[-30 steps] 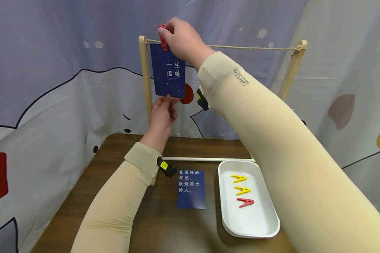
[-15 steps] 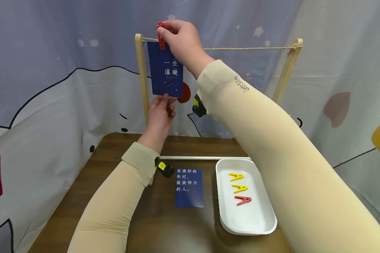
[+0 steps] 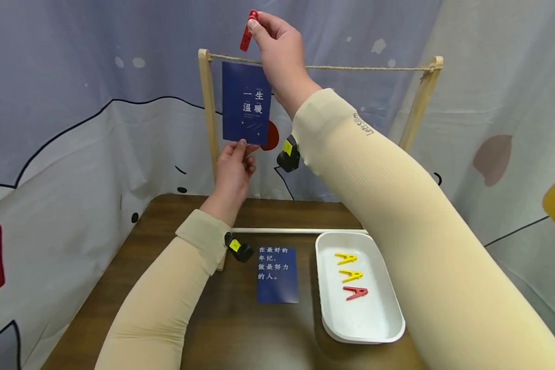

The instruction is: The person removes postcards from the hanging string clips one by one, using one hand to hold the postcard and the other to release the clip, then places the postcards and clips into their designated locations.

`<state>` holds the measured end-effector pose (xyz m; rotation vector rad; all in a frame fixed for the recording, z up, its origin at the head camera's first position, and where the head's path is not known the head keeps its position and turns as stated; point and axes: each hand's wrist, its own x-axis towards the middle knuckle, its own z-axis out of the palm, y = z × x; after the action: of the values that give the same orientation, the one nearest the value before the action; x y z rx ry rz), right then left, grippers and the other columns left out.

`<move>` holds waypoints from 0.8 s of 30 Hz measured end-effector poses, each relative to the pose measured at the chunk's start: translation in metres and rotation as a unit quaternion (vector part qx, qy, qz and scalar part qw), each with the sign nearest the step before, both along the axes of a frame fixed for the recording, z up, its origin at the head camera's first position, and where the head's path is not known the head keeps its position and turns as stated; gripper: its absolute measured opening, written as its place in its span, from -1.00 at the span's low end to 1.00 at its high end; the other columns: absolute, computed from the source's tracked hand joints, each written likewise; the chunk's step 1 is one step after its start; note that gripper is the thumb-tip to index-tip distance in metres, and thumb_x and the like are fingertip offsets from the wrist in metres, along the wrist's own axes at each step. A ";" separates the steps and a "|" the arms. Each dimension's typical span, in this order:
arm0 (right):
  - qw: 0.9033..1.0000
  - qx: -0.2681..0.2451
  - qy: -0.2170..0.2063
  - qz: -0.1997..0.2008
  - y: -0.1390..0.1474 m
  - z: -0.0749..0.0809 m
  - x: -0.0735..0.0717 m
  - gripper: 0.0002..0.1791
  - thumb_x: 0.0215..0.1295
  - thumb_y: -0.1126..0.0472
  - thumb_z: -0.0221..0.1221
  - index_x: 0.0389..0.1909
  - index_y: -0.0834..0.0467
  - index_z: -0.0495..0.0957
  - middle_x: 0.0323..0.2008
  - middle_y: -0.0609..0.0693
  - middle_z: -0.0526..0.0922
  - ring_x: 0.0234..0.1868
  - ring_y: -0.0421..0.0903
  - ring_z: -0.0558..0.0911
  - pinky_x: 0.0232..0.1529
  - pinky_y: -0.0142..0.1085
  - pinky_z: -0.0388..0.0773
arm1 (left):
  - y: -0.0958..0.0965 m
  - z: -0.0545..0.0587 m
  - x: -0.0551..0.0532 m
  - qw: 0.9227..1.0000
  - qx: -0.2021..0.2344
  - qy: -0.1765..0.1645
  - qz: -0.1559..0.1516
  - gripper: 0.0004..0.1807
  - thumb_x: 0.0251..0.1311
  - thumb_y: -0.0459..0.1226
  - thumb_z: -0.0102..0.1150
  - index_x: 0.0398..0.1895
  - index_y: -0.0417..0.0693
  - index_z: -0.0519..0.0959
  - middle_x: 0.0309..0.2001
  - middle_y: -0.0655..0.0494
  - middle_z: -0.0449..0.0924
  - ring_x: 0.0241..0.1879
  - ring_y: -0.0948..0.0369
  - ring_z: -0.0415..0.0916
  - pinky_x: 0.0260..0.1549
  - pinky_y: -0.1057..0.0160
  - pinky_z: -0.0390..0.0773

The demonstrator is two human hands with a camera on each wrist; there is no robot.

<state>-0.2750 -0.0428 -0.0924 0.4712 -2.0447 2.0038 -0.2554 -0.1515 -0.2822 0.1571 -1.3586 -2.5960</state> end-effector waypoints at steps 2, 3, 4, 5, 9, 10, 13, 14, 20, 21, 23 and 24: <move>1.000 0.009 0.015 0.003 0.002 0.000 0.003 -0.58 0.48 0.11 0.10 0.30 0.06 0.48 0.12 -0.11 0.59 0.14 -0.35 0.48 0.13 -0.58 0.30 | -0.001 -0.002 0.002 1.000 -0.018 -0.004 0.000 -0.83 0.45 -0.16 0.05 -0.33 0.03 0.41 -0.26 0.06 0.70 -0.47 0.23 0.33 -0.49 0.34 0.33; 1.000 0.010 0.021 0.003 0.004 0.000 0.005 -0.59 0.48 0.12 0.10 0.30 0.07 0.48 0.12 -0.11 0.59 0.14 -0.35 0.49 0.12 -0.59 0.30 | -0.001 -0.003 0.003 1.000 -0.026 -0.006 -0.003 -0.83 0.45 -0.16 0.04 -0.32 0.02 0.42 -0.26 0.05 0.70 -0.47 0.23 0.33 -0.48 0.34 0.33; 0.999 0.014 0.030 0.000 0.005 -0.001 0.007 -0.59 0.49 0.12 0.10 0.30 0.08 0.47 0.12 -0.10 0.59 0.15 -0.35 0.49 0.12 -0.60 0.31 | -0.002 -0.004 0.004 0.999 -0.034 -0.008 -0.005 -0.83 0.45 -0.16 0.04 -0.32 0.01 0.42 -0.26 0.05 0.70 -0.47 0.23 0.33 -0.48 0.34 0.33; 0.999 0.016 0.040 -0.003 0.006 -0.001 0.009 -0.59 0.49 0.13 0.10 0.29 0.10 0.47 0.12 -0.09 0.59 0.15 -0.34 0.49 0.11 -0.61 0.31 | -0.002 -0.005 0.005 0.999 -0.044 -0.011 -0.008 -0.83 0.45 -0.15 0.04 -0.32 0.00 0.42 -0.26 0.05 0.69 -0.47 0.24 0.33 -0.47 0.34 0.34; 0.998 0.006 0.064 -0.015 0.013 -0.007 0.018 -0.60 0.48 0.15 0.11 0.26 0.15 0.48 0.10 -0.05 0.59 0.13 -0.30 0.52 0.09 -0.62 0.33 | -0.003 -0.011 0.012 0.997 -0.073 -0.025 -0.012 -0.82 0.46 -0.16 0.04 -0.32 -0.03 0.44 -0.26 0.05 0.70 -0.47 0.24 0.33 -0.47 0.34 0.34; 0.997 0.003 0.069 -0.016 0.015 -0.009 0.020 -0.60 0.47 0.15 0.12 0.25 0.17 0.48 0.10 -0.04 0.60 0.12 -0.29 0.53 0.09 -0.62 0.34 | -0.003 -0.014 0.014 0.996 -0.083 -0.030 -0.011 -0.81 0.46 -0.16 0.05 -0.32 -0.03 0.45 -0.25 0.05 0.70 -0.47 0.24 0.33 -0.46 0.34 0.34; 0.998 -0.016 0.066 -0.017 0.024 -0.022 0.021 -0.62 0.46 0.15 0.14 0.22 0.18 0.51 0.05 -0.02 0.61 0.10 -0.28 0.55 0.10 -0.60 0.35 | -0.001 -0.023 0.021 0.992 -0.117 -0.050 -0.013 -0.81 0.46 -0.15 0.06 -0.30 -0.04 0.49 -0.19 0.03 0.71 -0.46 0.25 0.34 -0.45 0.33 0.35; 0.998 -0.018 0.062 -0.019 0.028 -0.027 0.020 -0.62 0.45 0.14 0.16 0.21 0.17 0.52 0.04 -0.02 0.62 0.10 -0.28 0.55 0.11 -0.59 0.36 | 0.000 -0.027 0.024 0.990 -0.124 -0.057 -0.016 -0.81 0.45 -0.15 0.07 -0.31 -0.06 0.49 -0.17 -0.01 0.71 -0.46 0.26 0.34 -0.44 0.33 0.35; 0.998 0.019 0.052 -0.014 0.062 -0.081 0.026 -0.63 0.41 0.11 0.20 0.16 0.16 0.57 0.01 0.00 0.65 0.08 -0.23 0.58 0.15 -0.45 0.41 | 0.008 -0.058 0.046 0.978 -0.163 -0.110 -0.061 -0.86 0.45 -0.24 0.07 -0.24 -0.13 0.47 -0.13 -0.07 0.71 -0.50 0.30 0.35 -0.48 0.38 0.36; 0.998 0.037 0.048 -0.011 0.068 -0.091 0.030 -0.63 0.41 0.09 0.20 0.16 0.16 0.57 0.00 -0.01 0.66 0.07 -0.22 0.58 0.15 -0.41 0.42 | 0.009 -0.064 0.051 0.975 -0.172 -0.120 -0.070 -0.87 0.45 -0.25 0.06 -0.21 -0.14 0.46 -0.15 -0.04 0.71 -0.49 0.30 0.35 -0.48 0.39 0.36; 0.997 0.074 0.039 -0.004 0.080 -0.112 0.037 -0.63 0.41 0.07 0.21 0.14 0.15 0.58 -0.04 0.01 0.67 0.02 -0.19 0.59 0.12 -0.36 0.44 | 0.009 -0.075 0.060 0.970 -0.183 -0.135 -0.085 -0.88 0.45 -0.27 0.05 -0.18 -0.17 0.44 -0.18 -0.01 0.72 -0.49 0.30 0.34 -0.49 0.40 0.34; 0.995 0.098 0.036 -0.002 0.086 -0.122 0.042 -0.62 0.41 0.06 0.21 0.13 0.15 0.59 -0.05 0.01 0.67 -0.02 -0.18 0.58 0.07 -0.34 0.45 | 0.010 -0.081 0.064 0.967 -0.189 -0.142 -0.091 -0.87 0.44 -0.28 0.04 -0.16 -0.19 0.43 -0.18 -0.01 0.72 -0.49 0.30 0.33 -0.50 0.40 0.34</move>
<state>-0.2330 0.0435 -0.2146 0.5686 -2.2052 1.7647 -0.1910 -0.1419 -0.3630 0.3710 -2.0289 -2.4634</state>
